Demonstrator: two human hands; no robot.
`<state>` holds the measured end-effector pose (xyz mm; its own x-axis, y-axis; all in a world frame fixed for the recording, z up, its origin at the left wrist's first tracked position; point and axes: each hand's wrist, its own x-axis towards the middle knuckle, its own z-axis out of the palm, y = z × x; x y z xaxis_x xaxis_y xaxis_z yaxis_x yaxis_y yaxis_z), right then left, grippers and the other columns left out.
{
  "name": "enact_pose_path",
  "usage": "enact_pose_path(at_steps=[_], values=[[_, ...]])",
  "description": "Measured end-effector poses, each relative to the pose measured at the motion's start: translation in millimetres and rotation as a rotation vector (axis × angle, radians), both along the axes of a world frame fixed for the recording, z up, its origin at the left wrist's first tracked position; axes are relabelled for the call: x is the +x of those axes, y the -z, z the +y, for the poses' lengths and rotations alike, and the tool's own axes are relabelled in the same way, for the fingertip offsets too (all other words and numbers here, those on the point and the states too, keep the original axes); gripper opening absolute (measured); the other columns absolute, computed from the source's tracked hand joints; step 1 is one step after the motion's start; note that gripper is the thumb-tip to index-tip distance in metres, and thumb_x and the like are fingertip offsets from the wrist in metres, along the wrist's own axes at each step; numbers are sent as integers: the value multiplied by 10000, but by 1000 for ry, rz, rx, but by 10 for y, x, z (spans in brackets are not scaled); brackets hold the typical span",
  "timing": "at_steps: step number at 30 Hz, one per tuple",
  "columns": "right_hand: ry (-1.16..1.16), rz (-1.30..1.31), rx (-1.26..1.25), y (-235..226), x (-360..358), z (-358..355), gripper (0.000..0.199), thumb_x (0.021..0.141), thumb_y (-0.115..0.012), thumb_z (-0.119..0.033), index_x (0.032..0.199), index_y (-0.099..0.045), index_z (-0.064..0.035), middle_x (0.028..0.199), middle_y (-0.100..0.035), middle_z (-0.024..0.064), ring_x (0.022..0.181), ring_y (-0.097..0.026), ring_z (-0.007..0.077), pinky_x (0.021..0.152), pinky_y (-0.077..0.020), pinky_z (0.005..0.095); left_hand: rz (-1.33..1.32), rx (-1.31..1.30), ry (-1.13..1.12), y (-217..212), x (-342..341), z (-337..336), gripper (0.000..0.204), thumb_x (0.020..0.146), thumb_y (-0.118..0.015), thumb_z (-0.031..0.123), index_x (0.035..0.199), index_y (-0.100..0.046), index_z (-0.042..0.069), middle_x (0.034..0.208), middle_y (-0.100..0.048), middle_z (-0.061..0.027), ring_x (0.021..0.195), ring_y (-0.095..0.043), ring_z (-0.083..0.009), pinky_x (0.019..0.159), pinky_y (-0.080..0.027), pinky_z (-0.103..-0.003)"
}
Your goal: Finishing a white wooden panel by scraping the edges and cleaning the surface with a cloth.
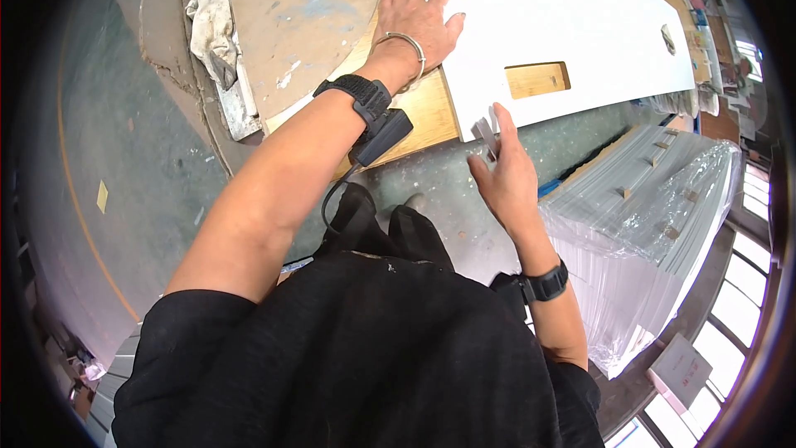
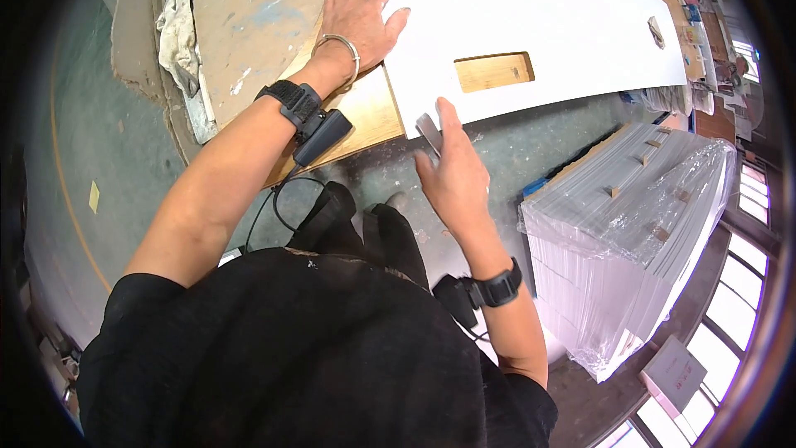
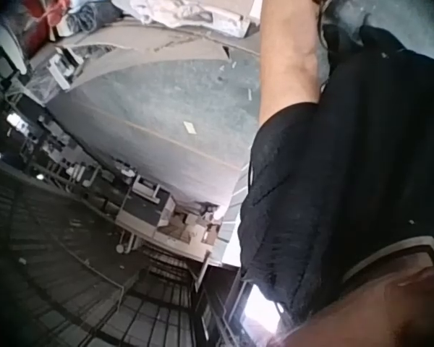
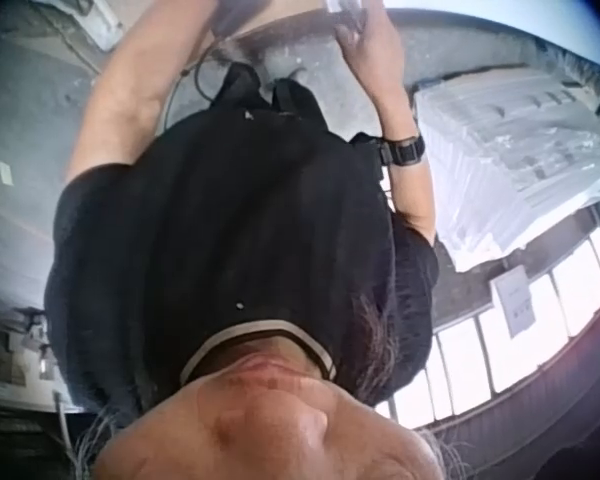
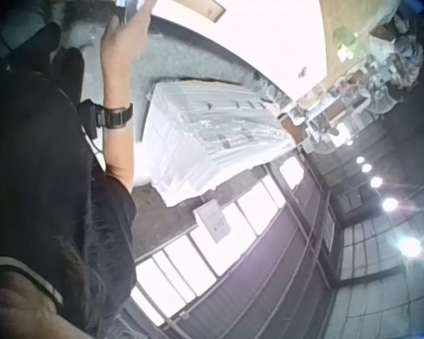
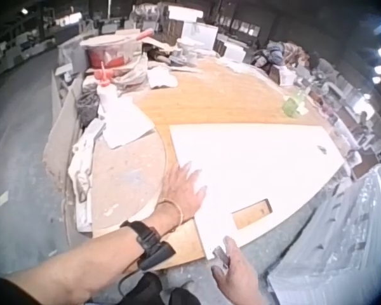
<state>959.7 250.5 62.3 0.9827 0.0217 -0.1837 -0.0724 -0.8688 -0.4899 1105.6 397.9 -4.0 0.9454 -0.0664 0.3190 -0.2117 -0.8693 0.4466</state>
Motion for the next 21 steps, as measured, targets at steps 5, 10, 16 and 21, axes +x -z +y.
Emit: enact_pose_path(at_steps=[5,10,16,21], values=[[-118,-62,29,-135,-152,-314,496,826,-516,-40,1296,-358,-33,885,-521,170,738,-532,270,705,-433,335,-4,34,11,16,10,-9,485,856,-464,387,1270,-456,133,1384,-327,-112,1298,-231,-331,1068,-185,-439],[46,279,287,-362,-38,-316,344,853,-478,-47,1190,-511,-108,742,-536,148,665,-542,269,661,-444,325,20,-5,2,21,19,-16,481,856,-466,388,1264,-461,133,1377,-337,-116,1293,-240,-332,1067,-186,-439],[-260,-20,-53,-373,23,-191,284,844,-519,-82,1120,-571,-128,680,-526,125,583,-532,293,578,-447,379,-1,22,11,28,25,-6,483,852,-474,392,1260,-465,133,1375,-340,-116,1287,-248,-337,1067,-187,-436],[-327,22,-315,-359,44,-137,256,834,-539,-125,1079,-611,-142,671,-537,103,597,-562,290,544,-460,395,-25,-2,3,23,15,-6,479,850,-479,387,1256,-468,133,1373,-342,-118,1283,-252,-336,1063,-192,-438]])
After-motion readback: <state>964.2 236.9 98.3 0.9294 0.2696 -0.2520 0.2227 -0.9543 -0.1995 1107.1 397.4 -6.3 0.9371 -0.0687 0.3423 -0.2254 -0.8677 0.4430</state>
